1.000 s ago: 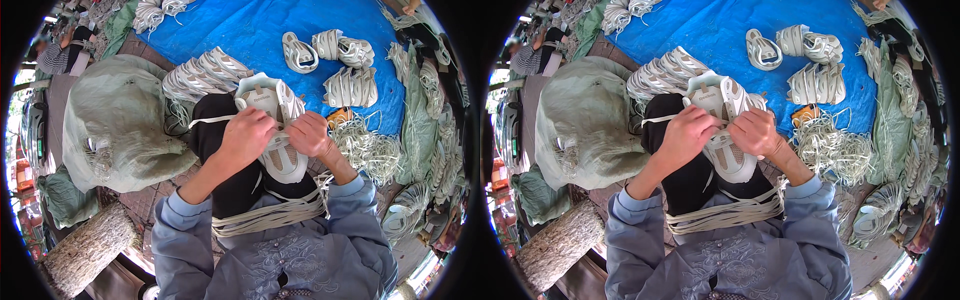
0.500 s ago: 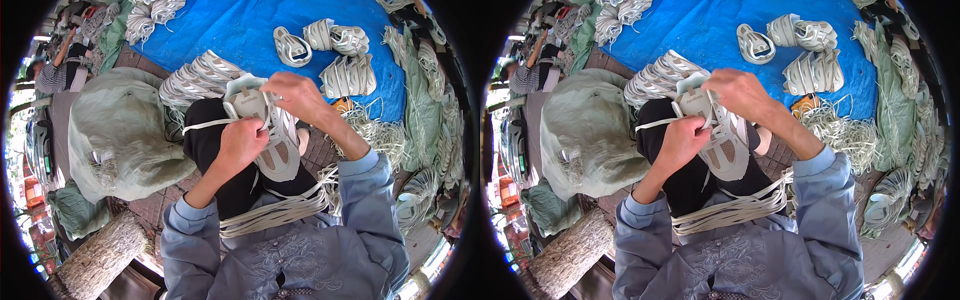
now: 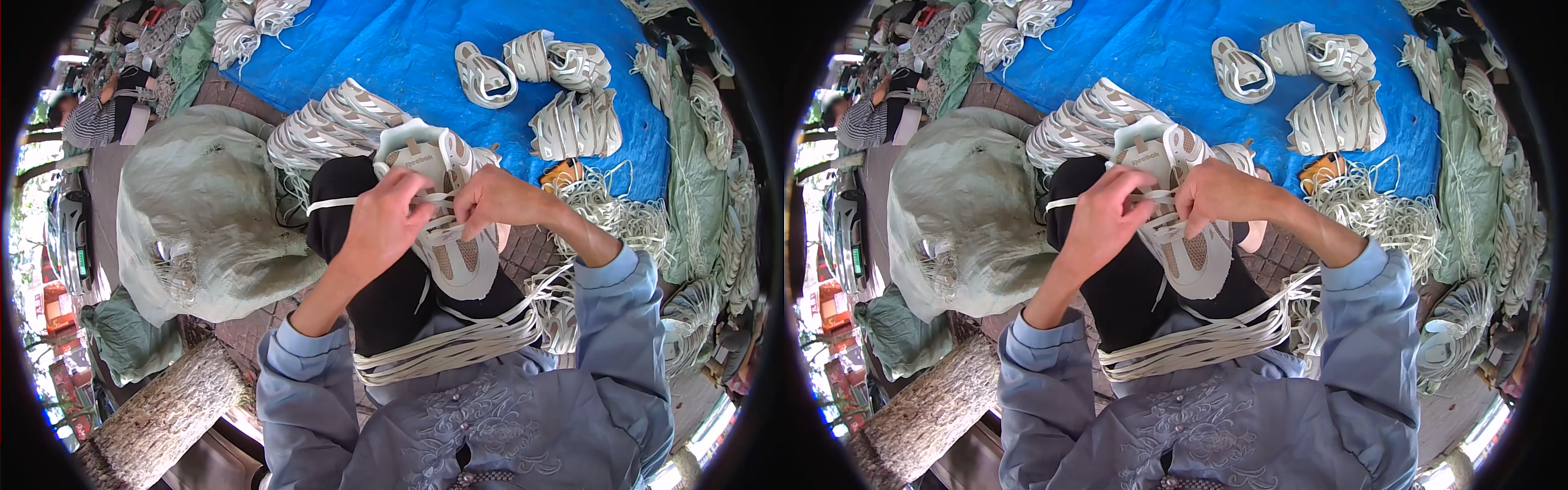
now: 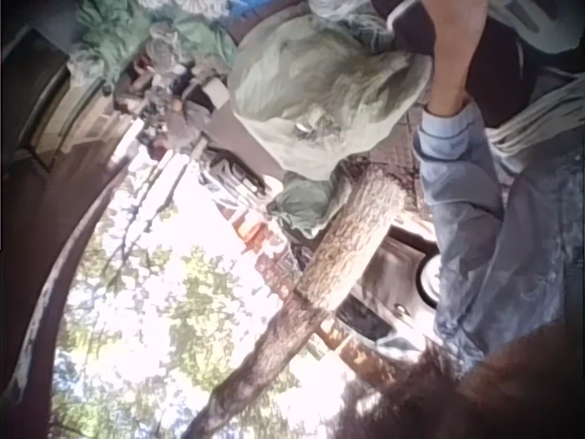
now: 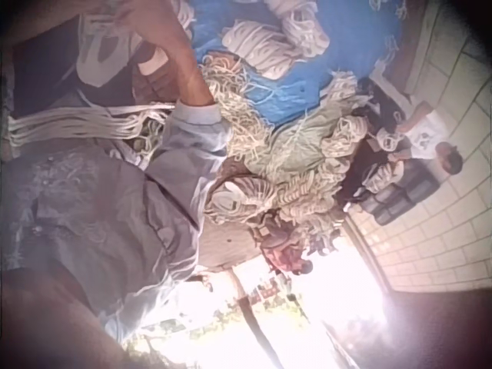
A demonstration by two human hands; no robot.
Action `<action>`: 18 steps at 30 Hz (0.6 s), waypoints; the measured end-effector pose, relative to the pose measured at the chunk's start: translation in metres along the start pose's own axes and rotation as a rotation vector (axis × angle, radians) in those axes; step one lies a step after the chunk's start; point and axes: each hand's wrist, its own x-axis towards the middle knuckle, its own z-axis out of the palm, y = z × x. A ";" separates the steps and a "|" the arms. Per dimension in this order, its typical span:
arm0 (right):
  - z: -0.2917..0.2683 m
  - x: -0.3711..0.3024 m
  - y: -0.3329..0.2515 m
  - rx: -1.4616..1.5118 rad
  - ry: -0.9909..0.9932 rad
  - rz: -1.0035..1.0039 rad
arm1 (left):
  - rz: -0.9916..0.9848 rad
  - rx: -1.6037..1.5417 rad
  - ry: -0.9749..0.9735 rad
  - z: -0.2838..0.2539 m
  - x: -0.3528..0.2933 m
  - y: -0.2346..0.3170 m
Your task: The person sits on the ground and laces a white sneaker by hand. They repeatedly thread a long white lace through the eyelets of the shoe, pulling it tight to secure the fit. The task involves handling the shoe and the lace continuously.
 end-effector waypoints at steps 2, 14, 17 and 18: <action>-0.006 0.002 -0.008 0.090 -0.119 0.133 | 0.064 0.097 -0.020 -0.007 -0.002 -0.008; 0.005 0.018 -0.027 -0.669 0.233 -0.211 | 0.196 0.462 -0.094 -0.007 -0.002 -0.021; -0.005 0.018 -0.017 -0.156 -0.008 -0.043 | 0.174 0.346 -0.047 -0.007 -0.003 -0.020; -0.010 0.020 -0.015 -0.107 -0.030 0.050 | 0.155 0.298 -0.053 -0.007 -0.003 -0.021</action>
